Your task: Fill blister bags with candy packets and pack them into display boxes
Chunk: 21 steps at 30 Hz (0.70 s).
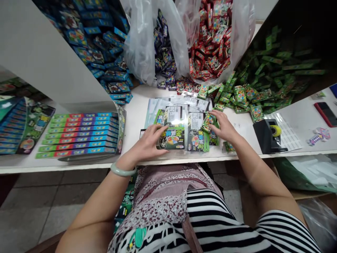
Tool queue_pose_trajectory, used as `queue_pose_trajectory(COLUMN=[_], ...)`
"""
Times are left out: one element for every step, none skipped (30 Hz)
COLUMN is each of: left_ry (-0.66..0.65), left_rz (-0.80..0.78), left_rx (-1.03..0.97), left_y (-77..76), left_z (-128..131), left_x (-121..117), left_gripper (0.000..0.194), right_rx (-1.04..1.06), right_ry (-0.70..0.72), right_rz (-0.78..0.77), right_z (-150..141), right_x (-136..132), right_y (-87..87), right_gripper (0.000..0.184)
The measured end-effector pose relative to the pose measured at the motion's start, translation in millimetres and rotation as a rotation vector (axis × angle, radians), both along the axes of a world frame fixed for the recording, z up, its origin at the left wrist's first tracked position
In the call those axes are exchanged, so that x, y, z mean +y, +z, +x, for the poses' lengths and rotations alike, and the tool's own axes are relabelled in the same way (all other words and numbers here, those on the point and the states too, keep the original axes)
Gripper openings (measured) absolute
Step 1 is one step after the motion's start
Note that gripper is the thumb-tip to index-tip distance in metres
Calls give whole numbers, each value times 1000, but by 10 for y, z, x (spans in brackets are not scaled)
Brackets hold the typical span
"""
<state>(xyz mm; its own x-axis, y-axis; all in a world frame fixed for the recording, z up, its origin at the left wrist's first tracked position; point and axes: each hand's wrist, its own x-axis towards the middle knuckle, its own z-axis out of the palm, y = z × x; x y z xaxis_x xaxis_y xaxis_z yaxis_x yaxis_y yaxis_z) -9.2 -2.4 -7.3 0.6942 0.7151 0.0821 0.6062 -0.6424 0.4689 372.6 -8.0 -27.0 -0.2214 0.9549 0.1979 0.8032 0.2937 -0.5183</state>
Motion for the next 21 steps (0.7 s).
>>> queue_pose_trajectory(left_ry=[14, 25, 34, 40, 45, 50, 56, 61, 65, 68, 70, 73, 74, 73, 69, 62, 53, 43, 38, 38, 41], left_rz=[18, 35, 51, 64, 76, 87, 97, 107, 116, 124, 130, 136, 143, 153, 166, 181, 195, 208, 217, 222, 223], left_rx=[-30, -55, -74, -89, -102, -113, -120, -121, -119, -118, -121, -126, -132, -136, -134, -124, -108, -90, -73, -60, -49], left_y=[-4, -10, -16, -22, -26, -27, -26, -25, -22, -20, -19, -18, -18, -19, -21, -23, -25, -28, -31, -34, -36], left_z=[17, 36, 54, 66, 72, 72, 67, 62, 58, 59, 65, 74, 84, 93, 97, 95, 87, 74, 58, 43, 32], left_x=[12, 24, 36, 46, 52, 55, 56, 54, 51, 49, 47, 46, 46, 47, 48, 49, 50, 51, 51, 51, 50], left_gripper=[93, 92, 92, 92, 92, 92, 92, 92, 92, 93, 94, 96, 97, 98, 97, 96, 95, 95, 95, 95, 95], right_rx=[-30, -56, -68, -59, -31, 10, 54, 92, 117, 125, 120, 107, 89, 68, 45, 18, -14, -46, -70, -80, -73], right_ry=[-37, -70, -98, -122, -142, -151, -136, -89, -14, 90, 198, 296, 372, 423, 458, 483, 502, 519, 533, 549, 569], right_rz=[-42, -75, -93, -92, -69, -29, 16, 57, 89, 103, 103, 95, 85, 76, 69, 63, 59, 58, 63, 67, 69], right_z=[-23, -51, -78, -105, -131, -157, -186, -221, -263, -313, -368, -425, -479, -524, -558, -578, -585, -585, -580, -578, -581], right_x=[-26, -45, -59, -73, -90, -112, -140, -173, -207, -239, -264, -280, -286, -283, -274, -263, -255, -253, -259, -273, -292], right_y=[-14, -28, -37, -32, -6, 44, 120, 217, 328, 443, 550, 640, 708, 753, 778, 791, 800, 813, 834, 864, 902], right_gripper=[64, 72, 74, 72, 67, 63, 61, 62, 64, 67, 70, 73, 74, 75, 74, 72, 70, 67, 63, 60, 58])
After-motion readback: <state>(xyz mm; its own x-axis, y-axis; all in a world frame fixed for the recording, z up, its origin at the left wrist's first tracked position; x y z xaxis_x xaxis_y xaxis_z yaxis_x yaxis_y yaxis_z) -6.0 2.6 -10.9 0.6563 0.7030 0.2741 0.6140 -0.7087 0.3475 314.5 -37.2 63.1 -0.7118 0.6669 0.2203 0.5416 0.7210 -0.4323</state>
